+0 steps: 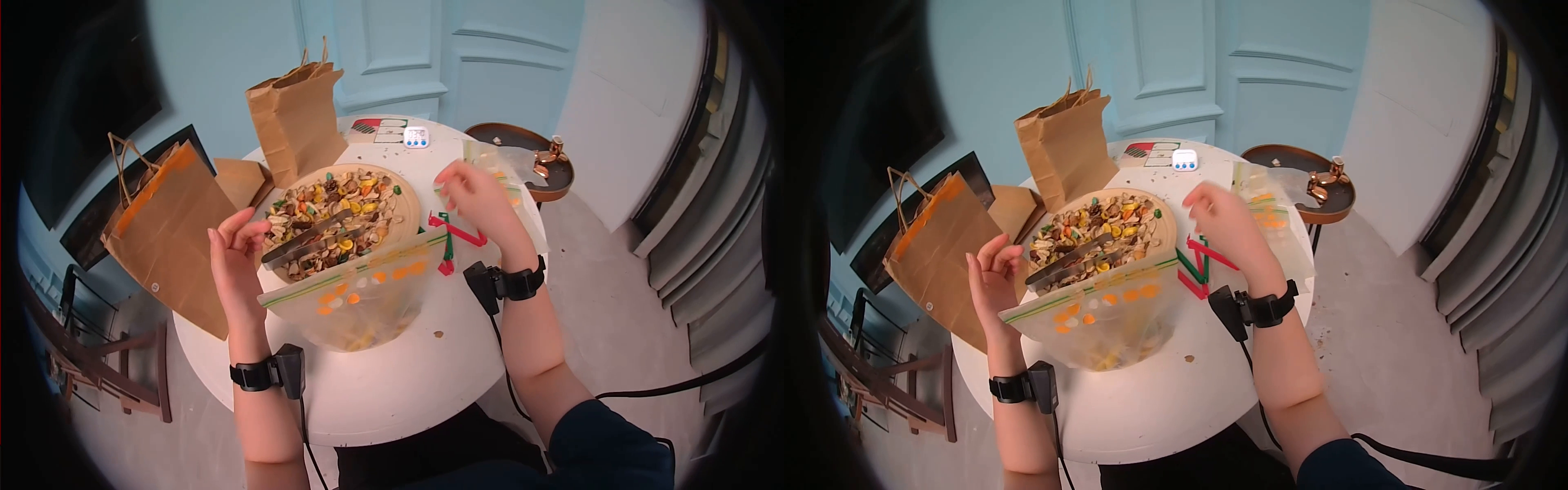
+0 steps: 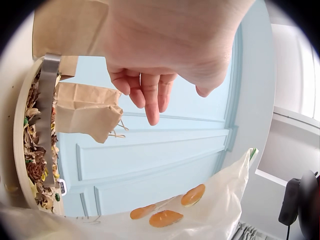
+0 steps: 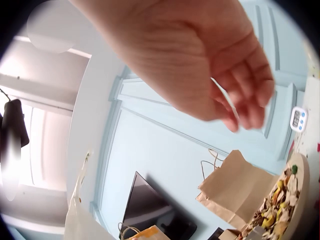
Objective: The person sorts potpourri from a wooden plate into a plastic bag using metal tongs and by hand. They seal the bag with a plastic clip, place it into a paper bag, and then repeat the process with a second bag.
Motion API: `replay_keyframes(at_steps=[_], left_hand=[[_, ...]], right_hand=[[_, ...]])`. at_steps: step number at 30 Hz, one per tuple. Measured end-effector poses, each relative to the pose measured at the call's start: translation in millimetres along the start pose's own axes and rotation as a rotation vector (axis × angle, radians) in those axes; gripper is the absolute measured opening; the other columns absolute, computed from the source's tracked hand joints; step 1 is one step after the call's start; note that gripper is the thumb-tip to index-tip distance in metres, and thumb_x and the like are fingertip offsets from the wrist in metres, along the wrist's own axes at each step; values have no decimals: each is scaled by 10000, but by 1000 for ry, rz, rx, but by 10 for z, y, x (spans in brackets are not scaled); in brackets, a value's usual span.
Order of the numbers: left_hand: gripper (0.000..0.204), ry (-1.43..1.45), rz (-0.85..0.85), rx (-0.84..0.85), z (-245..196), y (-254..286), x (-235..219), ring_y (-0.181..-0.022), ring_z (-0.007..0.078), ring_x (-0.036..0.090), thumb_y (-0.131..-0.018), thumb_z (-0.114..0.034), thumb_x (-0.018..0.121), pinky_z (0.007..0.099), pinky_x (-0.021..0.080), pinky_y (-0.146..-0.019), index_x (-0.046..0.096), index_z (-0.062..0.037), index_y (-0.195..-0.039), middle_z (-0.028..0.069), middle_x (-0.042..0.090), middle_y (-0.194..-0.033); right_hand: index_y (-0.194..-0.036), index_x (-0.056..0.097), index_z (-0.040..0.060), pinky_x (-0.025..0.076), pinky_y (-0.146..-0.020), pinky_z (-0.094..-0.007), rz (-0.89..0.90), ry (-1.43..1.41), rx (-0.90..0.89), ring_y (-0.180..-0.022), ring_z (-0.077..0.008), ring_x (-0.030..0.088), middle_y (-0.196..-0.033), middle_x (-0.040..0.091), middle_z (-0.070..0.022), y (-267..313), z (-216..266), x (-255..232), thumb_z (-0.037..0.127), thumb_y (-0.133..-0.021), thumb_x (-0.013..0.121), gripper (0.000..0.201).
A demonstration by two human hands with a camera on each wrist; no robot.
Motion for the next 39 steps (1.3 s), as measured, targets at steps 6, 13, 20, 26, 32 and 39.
replay_keyframes(at_steps=[6, 13, 20, 26, 32, 39], left_hand=[[566, 61, 100, 2, 77, 0, -31, -895, 129, 524, -961, -519, 321, 271, 362, -845, 567, -19, -1056, 82, 625, -926], [623, 149, 658, -41, -274, 217, 246, -973, 165, 519, -793, -588, 578, 273, 358, -862, 568, -9, -1023, 129, 573, -1077], [197, -70, 589, -255, -239, 242, 233, -778, 65, 467, -767, -134, 709, 204, 353, -669, 532, -77, -833, -19, 529, -849], [192, -72, 453, -214, -137, 181, 195, -675, 28, 405, -819, -169, 685, 198, 306, -596, 515, -91, -777, -61, 496, -730], [187, -89, 418, -215, -131, 173, 197, -690, 27, 416, -828, -184, 672, 198, 311, -620, 518, -91, -781, -57, 507, -741], [150, -82, 372, -252, -88, 181, 188, -710, 25, 423, -836, -172, 656, 194, 310, -641, 538, -93, -790, -64, 507, -745]], right_hand=[[-845, 603, 21, 499, -682, -378, 332, 743, 63, -749, -312, 630, -780, 638, -158, 206, -171, 134, 202, -787, 595, 190], [-854, 610, 34, 512, -691, -379, 147, 1099, -11, -808, -276, 644, -867, 635, -153, 256, -449, 202, 182, -775, 602, 168], [-963, 531, 0, 518, -733, -386, 77, 1057, 56, -998, -286, 599, -1130, 568, -203, 138, -477, 62, 173, -840, 583, 218], [-1354, 378, 94, 456, -953, -431, 205, -747, 188, -1292, -299, 382, -1449, 273, -165, 434, 182, -99, 183, -970, 444, 400], [-1418, 255, 99, 449, -967, -443, 332, -856, 126, -1273, -271, 414, -1455, 290, -124, 619, 364, 28, 185, -990, 400, 460], [-1344, 326, 60, 438, -978, -377, 132, -658, -15, -1259, -217, 438, -1390, 390, -101, 538, 543, 230, 180, -999, 373, 368]])
Point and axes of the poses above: each hand's wrist, its own y-axis away from the middle knuckle, its own x-axis out of the palm, z = x × y, the point moved 3 cm from there along -y, towards the middle knuckle
